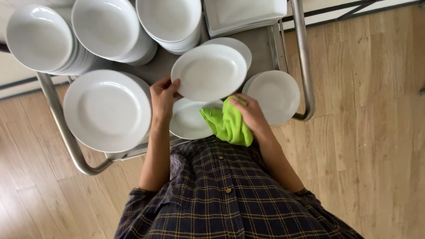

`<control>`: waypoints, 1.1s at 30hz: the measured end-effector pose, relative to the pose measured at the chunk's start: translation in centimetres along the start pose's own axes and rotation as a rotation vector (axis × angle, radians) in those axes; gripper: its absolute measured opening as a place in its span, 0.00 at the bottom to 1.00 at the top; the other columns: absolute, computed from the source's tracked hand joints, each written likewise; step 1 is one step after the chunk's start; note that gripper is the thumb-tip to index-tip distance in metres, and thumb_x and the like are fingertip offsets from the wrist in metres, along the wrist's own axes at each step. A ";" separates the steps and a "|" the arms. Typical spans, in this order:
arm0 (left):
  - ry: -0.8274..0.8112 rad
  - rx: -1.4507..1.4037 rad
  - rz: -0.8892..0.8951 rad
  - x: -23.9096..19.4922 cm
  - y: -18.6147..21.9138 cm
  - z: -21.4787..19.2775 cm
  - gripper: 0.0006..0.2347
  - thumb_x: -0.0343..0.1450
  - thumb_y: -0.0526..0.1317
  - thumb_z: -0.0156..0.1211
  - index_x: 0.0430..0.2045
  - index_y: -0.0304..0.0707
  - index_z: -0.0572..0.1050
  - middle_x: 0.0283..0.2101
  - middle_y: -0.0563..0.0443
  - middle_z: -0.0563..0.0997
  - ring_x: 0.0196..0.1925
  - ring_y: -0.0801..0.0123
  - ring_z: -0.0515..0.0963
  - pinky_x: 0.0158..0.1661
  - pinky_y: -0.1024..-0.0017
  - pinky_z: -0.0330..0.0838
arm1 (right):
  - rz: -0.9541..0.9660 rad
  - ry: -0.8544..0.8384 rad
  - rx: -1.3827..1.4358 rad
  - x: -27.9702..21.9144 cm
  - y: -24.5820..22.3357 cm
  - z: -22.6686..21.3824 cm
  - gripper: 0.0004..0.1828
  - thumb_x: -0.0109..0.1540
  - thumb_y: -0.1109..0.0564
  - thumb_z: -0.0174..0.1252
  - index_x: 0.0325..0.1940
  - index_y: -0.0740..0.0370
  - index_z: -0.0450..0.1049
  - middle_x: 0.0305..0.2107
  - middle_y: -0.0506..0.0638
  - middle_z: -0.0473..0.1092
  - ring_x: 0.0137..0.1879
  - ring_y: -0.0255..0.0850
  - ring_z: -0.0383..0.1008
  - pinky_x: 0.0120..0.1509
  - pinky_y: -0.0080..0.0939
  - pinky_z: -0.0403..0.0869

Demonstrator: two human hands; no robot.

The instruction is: The person wipes white plates and bowls with a green cloth. They pick up each item from a metal cart, wipe the surfaces, and place them back on the cart.

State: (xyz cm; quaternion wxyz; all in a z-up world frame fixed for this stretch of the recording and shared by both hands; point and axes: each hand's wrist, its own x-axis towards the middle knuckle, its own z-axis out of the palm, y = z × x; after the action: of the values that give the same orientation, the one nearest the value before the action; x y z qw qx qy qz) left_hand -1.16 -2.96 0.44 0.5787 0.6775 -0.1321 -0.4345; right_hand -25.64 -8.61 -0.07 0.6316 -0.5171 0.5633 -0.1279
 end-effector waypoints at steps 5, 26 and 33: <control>0.009 0.068 0.029 3.8 -4.1 0.0 0.05 0.70 0.32 0.64 0.37 0.31 0.82 0.32 0.43 0.81 0.31 0.66 0.81 0.32 0.67 0.83 | 0.014 -0.139 -0.001 -0.6 -0.2 -0.5 0.25 0.60 0.42 0.66 0.56 0.57 0.80 0.44 0.58 0.76 0.51 0.46 0.73 0.59 0.47 0.70; 0.125 0.733 0.415 6.0 -8.1 3.1 0.14 0.70 0.34 0.67 0.48 0.26 0.78 0.35 0.43 0.76 0.31 0.58 0.84 0.27 0.65 0.84 | -0.145 -0.304 0.034 0.5 0.1 -0.9 0.23 0.63 0.47 0.63 0.57 0.61 0.78 0.38 0.64 0.75 0.45 0.52 0.73 0.53 0.53 0.69; 0.230 0.917 0.533 4.8 -7.1 3.7 0.14 0.74 0.45 0.63 0.48 0.37 0.77 0.40 0.49 0.74 0.31 0.59 0.84 0.30 0.56 0.79 | -0.102 -0.282 -0.001 -0.3 0.2 -0.7 0.26 0.62 0.45 0.63 0.59 0.63 0.76 0.39 0.65 0.74 0.43 0.55 0.74 0.52 0.54 0.71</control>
State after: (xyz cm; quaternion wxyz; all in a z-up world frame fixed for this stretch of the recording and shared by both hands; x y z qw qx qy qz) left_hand -3.42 -6.61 -7.81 0.3247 0.8466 -0.4111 -0.0936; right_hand -26.42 -8.68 0.03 0.6969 -0.5583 0.4419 -0.0857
